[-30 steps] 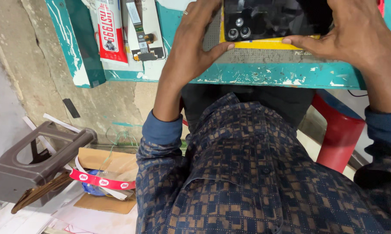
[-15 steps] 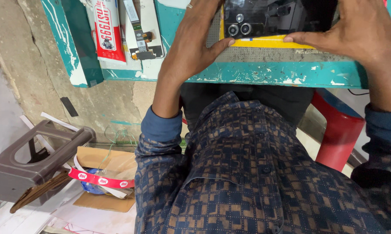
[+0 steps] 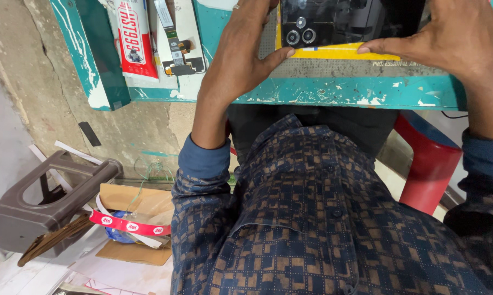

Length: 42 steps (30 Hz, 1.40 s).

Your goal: The person applies adhesive to a smartphone battery, places the back cover, and secures it with a rubber band. They then clean the camera area with a tool and wipe the screen with a cloth.

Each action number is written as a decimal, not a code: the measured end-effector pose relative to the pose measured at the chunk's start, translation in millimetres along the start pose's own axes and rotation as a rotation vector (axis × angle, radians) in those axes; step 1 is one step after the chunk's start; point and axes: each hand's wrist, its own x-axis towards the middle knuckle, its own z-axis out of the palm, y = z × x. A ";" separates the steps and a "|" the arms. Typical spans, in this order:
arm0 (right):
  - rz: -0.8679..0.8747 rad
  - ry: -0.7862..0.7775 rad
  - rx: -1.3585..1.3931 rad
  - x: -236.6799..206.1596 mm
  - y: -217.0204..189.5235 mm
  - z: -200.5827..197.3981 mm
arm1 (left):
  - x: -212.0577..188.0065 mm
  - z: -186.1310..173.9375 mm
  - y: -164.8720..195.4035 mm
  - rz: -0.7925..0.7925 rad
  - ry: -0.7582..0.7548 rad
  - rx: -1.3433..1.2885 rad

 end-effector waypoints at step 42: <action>0.155 -0.135 0.186 -4.6 19.6 20.4 | 7.8 7.6 0.6 -0.026 0.008 0.079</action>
